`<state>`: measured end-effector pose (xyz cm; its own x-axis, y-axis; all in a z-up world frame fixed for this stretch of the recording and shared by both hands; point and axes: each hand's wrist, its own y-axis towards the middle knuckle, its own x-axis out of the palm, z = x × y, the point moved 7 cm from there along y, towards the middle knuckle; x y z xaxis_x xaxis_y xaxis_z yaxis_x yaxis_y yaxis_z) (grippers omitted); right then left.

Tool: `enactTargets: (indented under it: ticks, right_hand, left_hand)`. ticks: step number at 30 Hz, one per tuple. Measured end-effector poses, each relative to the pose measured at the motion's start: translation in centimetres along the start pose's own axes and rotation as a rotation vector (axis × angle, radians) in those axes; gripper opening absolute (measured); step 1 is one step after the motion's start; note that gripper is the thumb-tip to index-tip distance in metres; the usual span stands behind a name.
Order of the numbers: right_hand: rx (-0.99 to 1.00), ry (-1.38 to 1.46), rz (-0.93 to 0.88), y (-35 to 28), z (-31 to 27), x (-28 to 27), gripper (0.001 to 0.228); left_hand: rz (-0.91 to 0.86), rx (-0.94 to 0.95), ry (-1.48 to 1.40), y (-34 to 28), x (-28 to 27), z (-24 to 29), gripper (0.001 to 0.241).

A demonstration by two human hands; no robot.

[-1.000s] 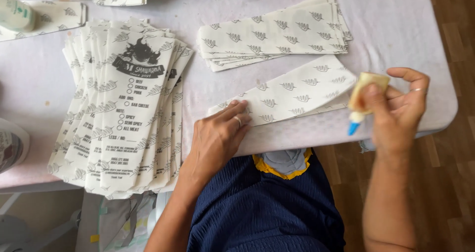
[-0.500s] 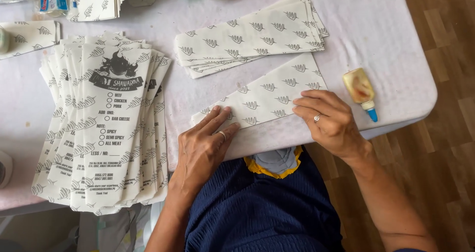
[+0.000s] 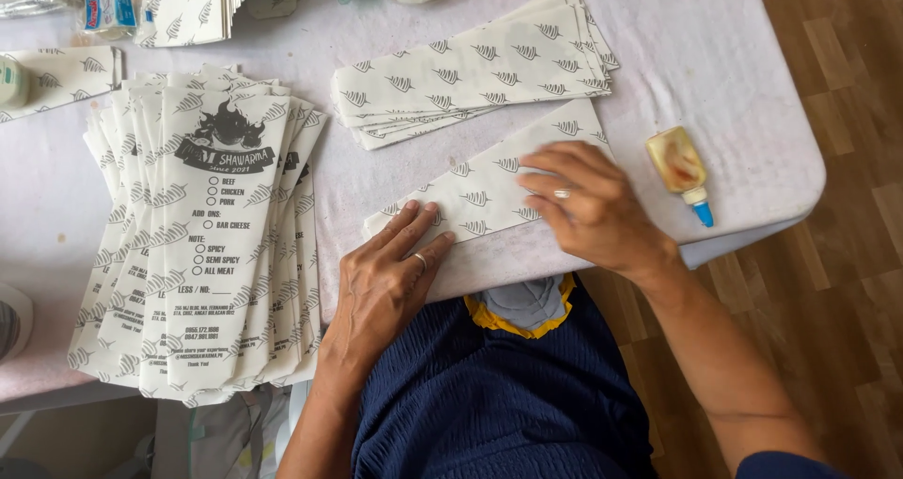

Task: Applying glue to the edges of paper food wrappers and folding them into shape at a high speed.

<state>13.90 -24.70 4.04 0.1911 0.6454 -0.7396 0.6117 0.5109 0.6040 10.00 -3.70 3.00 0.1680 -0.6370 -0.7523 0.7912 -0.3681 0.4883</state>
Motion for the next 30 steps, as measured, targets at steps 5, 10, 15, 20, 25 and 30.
enactTargets:
  ticks: [5, 10, 15, 20, 25, 30]
  right_hand:
    - [0.078, -0.170, -0.363, 0.4, 1.2, 2.7, 0.052]
    - [0.262, -0.179, -0.539, -1.0, 3.7, 1.8, 0.086]
    - [0.251, -0.278, -0.657, -1.8, 4.6, 2.6, 0.097]
    - [0.239, -0.278, -0.646, -1.8, 4.4, 2.6, 0.099]
    - [0.241, -0.292, -0.643, -1.8, 4.7, 2.6, 0.097]
    - [0.247, -0.271, -0.613, -2.0, 4.6, 2.5, 0.102]
  left_hand:
    - [-0.060, 0.015, -0.047, -1.3, -0.1, -0.4, 0.026]
    - [-0.092, -0.072, -0.011, -2.9, -2.0, -0.4, 0.028]
    - [0.085, -0.037, 0.179, -2.5, -1.3, 0.7, 0.023]
    - [-0.003, -0.031, 0.079, 2.4, 7.5, 3.4, 0.038]
    - [-0.120, -0.221, 0.347, 2.0, 9.2, 2.9, 0.094]
    - [-0.262, -0.463, 0.571, -3.3, 4.4, -0.7, 0.123]
